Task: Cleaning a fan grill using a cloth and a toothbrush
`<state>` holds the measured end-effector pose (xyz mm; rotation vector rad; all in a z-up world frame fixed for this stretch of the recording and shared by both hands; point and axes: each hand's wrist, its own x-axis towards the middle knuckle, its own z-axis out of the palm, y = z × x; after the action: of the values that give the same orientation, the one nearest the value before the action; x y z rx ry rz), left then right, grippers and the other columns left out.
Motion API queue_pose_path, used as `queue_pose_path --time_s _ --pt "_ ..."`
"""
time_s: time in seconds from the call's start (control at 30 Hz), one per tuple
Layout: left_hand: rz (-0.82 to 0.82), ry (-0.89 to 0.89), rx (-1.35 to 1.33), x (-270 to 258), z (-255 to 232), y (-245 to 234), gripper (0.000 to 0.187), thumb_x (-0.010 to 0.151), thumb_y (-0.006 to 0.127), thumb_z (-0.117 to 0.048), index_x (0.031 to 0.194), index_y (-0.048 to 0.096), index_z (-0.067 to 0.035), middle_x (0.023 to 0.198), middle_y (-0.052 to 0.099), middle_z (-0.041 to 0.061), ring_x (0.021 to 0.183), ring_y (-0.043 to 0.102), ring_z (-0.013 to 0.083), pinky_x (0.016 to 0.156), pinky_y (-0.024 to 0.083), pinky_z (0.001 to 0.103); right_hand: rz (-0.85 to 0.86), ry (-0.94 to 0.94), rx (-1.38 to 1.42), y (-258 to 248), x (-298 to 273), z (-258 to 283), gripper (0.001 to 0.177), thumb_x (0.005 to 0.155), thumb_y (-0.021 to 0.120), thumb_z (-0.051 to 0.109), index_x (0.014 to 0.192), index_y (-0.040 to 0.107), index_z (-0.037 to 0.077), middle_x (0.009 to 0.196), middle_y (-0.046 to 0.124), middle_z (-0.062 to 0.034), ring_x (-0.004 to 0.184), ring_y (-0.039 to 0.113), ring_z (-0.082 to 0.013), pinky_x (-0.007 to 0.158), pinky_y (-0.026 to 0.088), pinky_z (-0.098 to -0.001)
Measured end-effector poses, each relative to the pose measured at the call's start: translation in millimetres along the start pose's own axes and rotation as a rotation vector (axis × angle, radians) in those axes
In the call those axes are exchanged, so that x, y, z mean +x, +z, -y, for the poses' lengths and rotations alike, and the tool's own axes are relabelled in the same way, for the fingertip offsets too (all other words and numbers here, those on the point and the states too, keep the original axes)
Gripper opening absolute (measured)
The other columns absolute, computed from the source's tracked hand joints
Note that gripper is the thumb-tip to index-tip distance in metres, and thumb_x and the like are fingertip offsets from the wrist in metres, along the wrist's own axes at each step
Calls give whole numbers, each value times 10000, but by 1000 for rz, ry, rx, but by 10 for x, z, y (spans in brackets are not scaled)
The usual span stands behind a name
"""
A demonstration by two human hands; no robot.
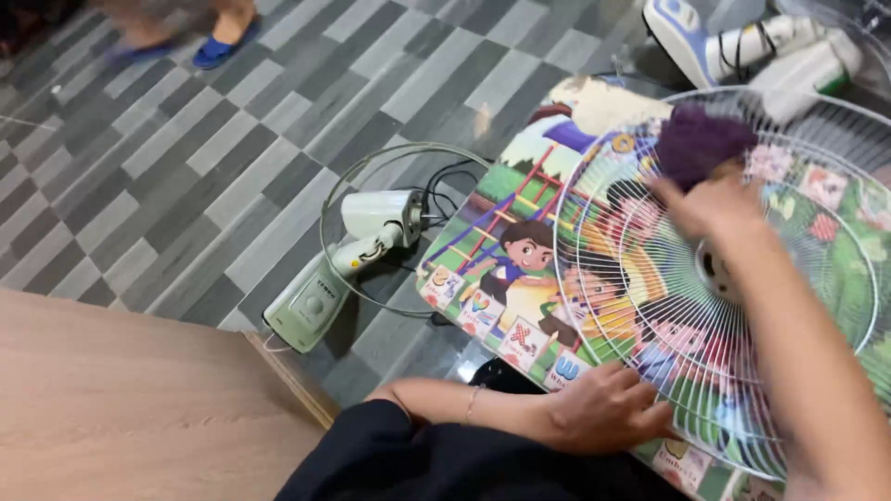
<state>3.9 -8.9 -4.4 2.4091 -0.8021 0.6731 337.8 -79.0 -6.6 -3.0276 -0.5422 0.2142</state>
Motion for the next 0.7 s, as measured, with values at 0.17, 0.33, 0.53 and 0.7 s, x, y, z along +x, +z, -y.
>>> queue_pose_path --time_s 0.17,0.33,0.53,0.7 --pt "-43 -51 -97 11 7 123 296 929 707 -340 950 599 -66 736 580 76 624 566 257 602 447 385 15 55 -82 177 116 -719 1142 1017 177 879 1348 616 -121 1523 423 -392 1366 412 -555 1104 237 -649" --pt "145 38 -221 148 566 -448 716 791 818 -391 1402 572 -110 1003 645 108 846 631 279 716 514 388 -61 -135 75 163 -21 -926 945 1036 325 746 1476 530 -65 1540 412 -366 1397 359 -537 1121 69 -719" --pt "125 64 -153 200 1067 -690 310 873 762 -403 793 724 -106 845 679 10 883 658 201 1121 343 486 -14 -172 -40 265 97 -858 1136 1058 321 868 984 791 -163 1580 370 -426 1513 256 -523 1163 56 -631" --pt "44 65 -284 179 1040 -533 241 895 743 -312 756 671 -128 762 595 -15 812 549 202 1086 259 503 -119 -522 133 75 -170 -163 1019 917 404 898 1266 686 -17 1311 636 -276 1269 535 -483 1157 53 -710"
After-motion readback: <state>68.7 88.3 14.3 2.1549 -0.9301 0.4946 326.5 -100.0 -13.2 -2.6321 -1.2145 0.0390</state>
